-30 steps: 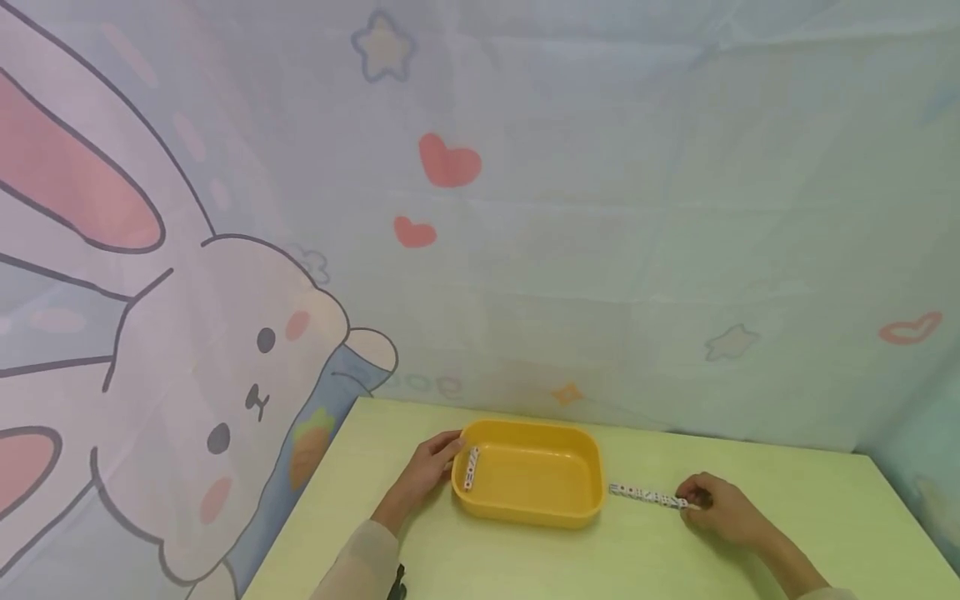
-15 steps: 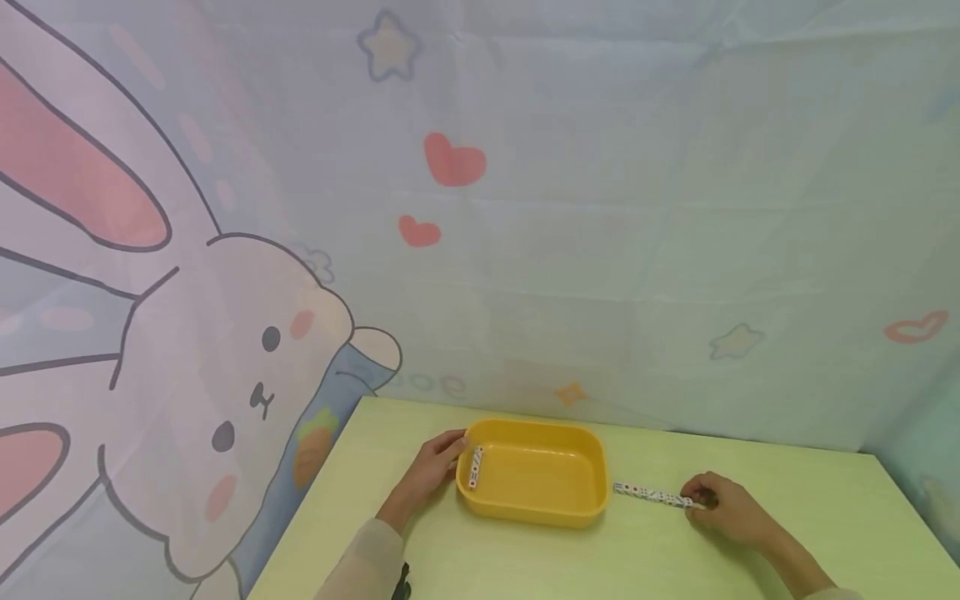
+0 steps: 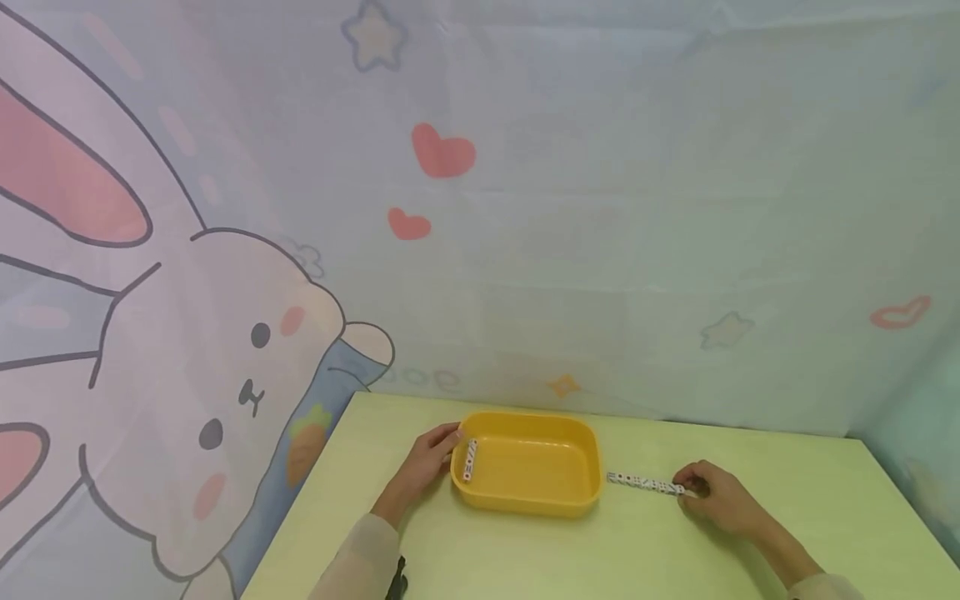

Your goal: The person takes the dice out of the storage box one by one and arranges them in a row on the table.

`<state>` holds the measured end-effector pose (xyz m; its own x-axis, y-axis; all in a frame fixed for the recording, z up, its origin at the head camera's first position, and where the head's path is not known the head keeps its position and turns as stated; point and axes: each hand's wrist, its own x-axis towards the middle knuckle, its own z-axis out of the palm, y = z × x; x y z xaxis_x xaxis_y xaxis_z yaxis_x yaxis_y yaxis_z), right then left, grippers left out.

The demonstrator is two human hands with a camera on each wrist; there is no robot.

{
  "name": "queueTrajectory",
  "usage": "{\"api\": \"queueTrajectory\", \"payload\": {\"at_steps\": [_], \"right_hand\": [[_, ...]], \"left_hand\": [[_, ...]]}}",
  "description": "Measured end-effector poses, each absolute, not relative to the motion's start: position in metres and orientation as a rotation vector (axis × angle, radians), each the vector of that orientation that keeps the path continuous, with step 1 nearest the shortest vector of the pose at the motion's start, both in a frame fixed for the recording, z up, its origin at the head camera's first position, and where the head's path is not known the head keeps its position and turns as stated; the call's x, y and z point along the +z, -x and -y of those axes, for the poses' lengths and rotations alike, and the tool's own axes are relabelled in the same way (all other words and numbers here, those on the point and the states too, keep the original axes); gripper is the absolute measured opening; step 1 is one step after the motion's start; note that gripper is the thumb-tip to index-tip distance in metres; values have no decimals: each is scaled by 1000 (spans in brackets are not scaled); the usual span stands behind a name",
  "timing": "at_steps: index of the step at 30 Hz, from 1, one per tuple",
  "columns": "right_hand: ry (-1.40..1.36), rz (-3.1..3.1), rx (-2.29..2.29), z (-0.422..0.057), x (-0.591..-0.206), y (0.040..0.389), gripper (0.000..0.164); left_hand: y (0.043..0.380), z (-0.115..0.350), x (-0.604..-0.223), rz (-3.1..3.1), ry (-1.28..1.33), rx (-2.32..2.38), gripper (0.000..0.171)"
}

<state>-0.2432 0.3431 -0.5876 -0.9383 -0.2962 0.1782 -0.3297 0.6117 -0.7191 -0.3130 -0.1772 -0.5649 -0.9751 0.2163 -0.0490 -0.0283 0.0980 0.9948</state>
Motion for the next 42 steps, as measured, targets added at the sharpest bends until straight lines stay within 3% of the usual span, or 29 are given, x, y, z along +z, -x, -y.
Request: {"api": "queueTrajectory", "payload": {"at_steps": [9,18,27,42], "right_hand": [[-456,2610,1126,-325,-571,241,38],[-497,2300,1225,-218,-536,252,26],[-772,2411,1443,-113,-531,273,30],[-824,2556,1617,-34,-546,305,9]], "left_hand": [[316,174,-563,-2201,-177,1983,53],[316,179,-564,-2212,-154,1981,51],[315,181,-565,-2215,-163,1970,54],[313,181,-566,-2170,-236,1988,53]]}}
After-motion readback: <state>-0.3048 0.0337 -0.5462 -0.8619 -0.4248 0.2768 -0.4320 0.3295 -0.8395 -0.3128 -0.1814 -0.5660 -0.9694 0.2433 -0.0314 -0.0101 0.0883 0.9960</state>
